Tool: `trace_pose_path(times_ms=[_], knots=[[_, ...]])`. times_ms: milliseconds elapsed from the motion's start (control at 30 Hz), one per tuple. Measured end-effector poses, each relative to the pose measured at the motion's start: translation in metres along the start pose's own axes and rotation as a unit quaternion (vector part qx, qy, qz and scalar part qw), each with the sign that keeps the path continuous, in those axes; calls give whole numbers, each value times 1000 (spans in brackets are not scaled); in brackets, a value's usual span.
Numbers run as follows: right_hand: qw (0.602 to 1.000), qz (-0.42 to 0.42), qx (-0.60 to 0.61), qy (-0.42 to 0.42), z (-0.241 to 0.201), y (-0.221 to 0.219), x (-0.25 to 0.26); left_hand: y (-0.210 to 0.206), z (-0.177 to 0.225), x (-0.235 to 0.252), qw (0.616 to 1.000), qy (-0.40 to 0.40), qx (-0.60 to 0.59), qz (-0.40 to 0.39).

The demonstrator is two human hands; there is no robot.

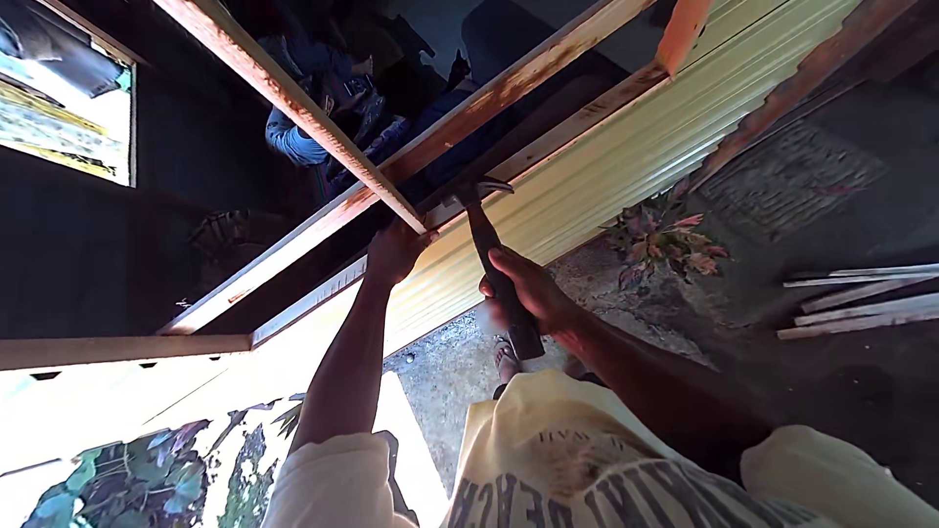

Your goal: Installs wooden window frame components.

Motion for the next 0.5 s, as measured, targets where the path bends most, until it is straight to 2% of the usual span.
trace_pose_path(times_ms=[167,400,500], knots=[[997,-15,-66,-26,-9,5,0,-1,0,0,1000,10,9,-8],[976,24,-217,12,-17,8,-4,-2,-2,0,1000,-5,9,2],[953,53,-290,73,-26,4,-20,-2,-3,1,1000,-12,4,5]])
Point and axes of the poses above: each hand's wrist, its own x-axis towards the middle knuckle, its own y-axis out of the back of the hand, z = x × y, the point moved 1 cm from there along x, towards the middle knuckle, and after that the axes turned 9 degrees about -y, right-handed, at the moved point
